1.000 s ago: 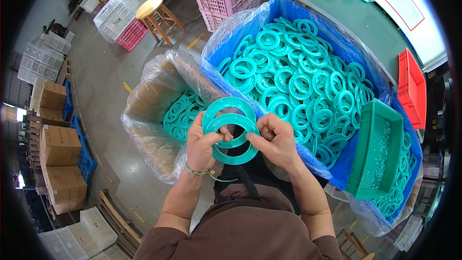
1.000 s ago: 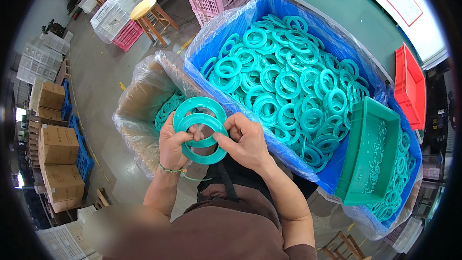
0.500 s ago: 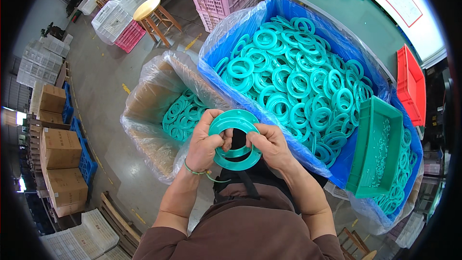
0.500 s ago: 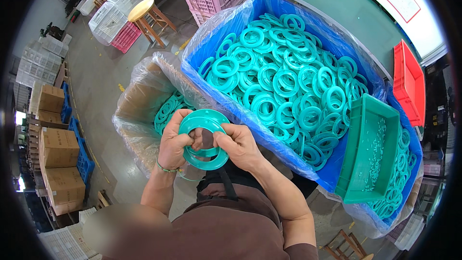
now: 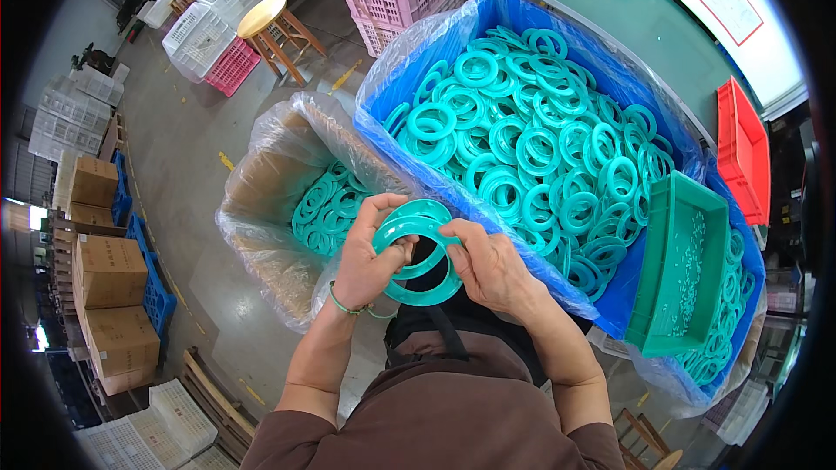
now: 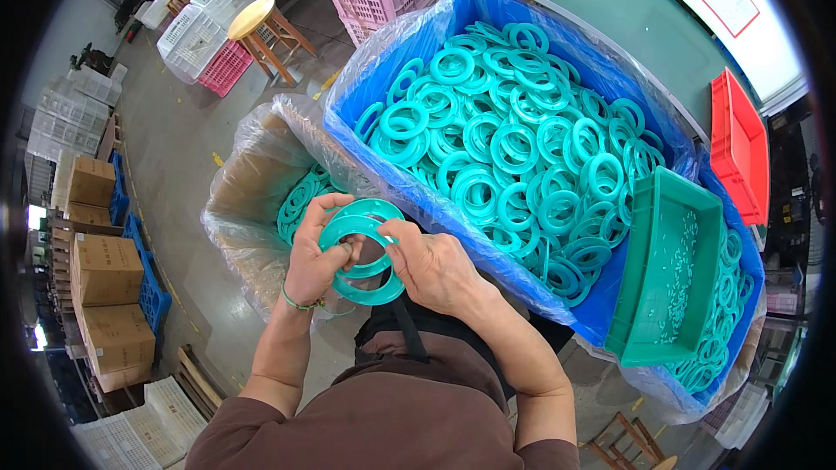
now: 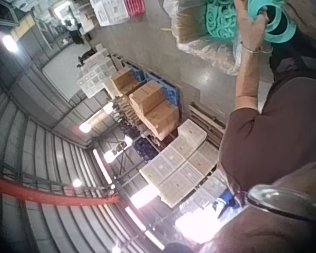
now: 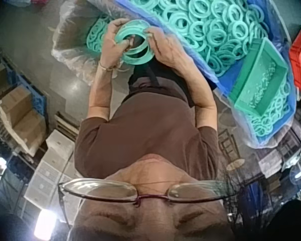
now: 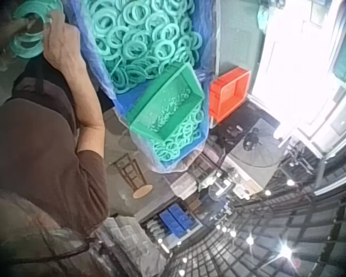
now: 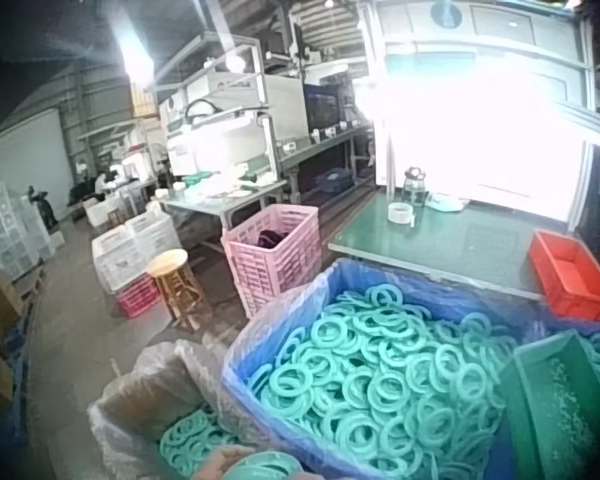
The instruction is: Sorting and inspecting teal plastic rings at a manufacturing workstation.
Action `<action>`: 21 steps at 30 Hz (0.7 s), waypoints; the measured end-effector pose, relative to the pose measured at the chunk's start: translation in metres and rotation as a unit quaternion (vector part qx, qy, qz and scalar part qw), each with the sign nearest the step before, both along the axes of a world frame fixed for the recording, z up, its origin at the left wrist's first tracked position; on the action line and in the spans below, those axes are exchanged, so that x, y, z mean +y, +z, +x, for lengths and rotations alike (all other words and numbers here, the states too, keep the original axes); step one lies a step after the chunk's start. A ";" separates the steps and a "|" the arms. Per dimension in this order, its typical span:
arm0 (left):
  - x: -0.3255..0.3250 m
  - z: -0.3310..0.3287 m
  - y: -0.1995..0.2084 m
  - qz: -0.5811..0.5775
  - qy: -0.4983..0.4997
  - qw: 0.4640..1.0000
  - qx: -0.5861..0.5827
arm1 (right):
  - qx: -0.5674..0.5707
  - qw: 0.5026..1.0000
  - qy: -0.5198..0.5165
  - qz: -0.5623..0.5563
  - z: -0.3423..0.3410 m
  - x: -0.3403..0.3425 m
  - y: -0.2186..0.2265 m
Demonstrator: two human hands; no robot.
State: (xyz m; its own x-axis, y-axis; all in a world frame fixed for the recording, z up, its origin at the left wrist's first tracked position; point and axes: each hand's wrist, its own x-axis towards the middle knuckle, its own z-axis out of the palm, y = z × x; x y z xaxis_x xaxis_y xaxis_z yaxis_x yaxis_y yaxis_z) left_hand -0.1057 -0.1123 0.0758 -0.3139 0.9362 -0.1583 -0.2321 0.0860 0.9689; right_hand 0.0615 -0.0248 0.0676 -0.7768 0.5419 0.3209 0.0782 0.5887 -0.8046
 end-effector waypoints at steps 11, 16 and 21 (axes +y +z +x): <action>-0.007 -0.026 -0.011 0.039 -0.097 0.984 -0.141 | 0.310 0.692 0.041 -0.651 0.012 0.009 -0.011; -0.009 -0.023 -0.001 0.005 -0.163 0.970 -0.178 | 0.196 0.724 -0.006 -0.662 0.003 0.015 -0.014; -0.010 -0.021 0.002 -0.017 -0.184 0.968 -0.171 | 0.009 0.827 0.112 -0.551 0.000 0.008 -0.012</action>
State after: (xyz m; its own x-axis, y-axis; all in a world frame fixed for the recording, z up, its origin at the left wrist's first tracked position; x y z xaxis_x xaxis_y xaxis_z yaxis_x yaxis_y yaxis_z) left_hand -0.1263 -0.1218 0.0776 0.1167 0.9668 -0.2274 -0.4862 0.2552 0.8358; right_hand 0.0620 -0.0173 0.0559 -0.8978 0.3560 -0.2591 0.0481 -0.5055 -0.8615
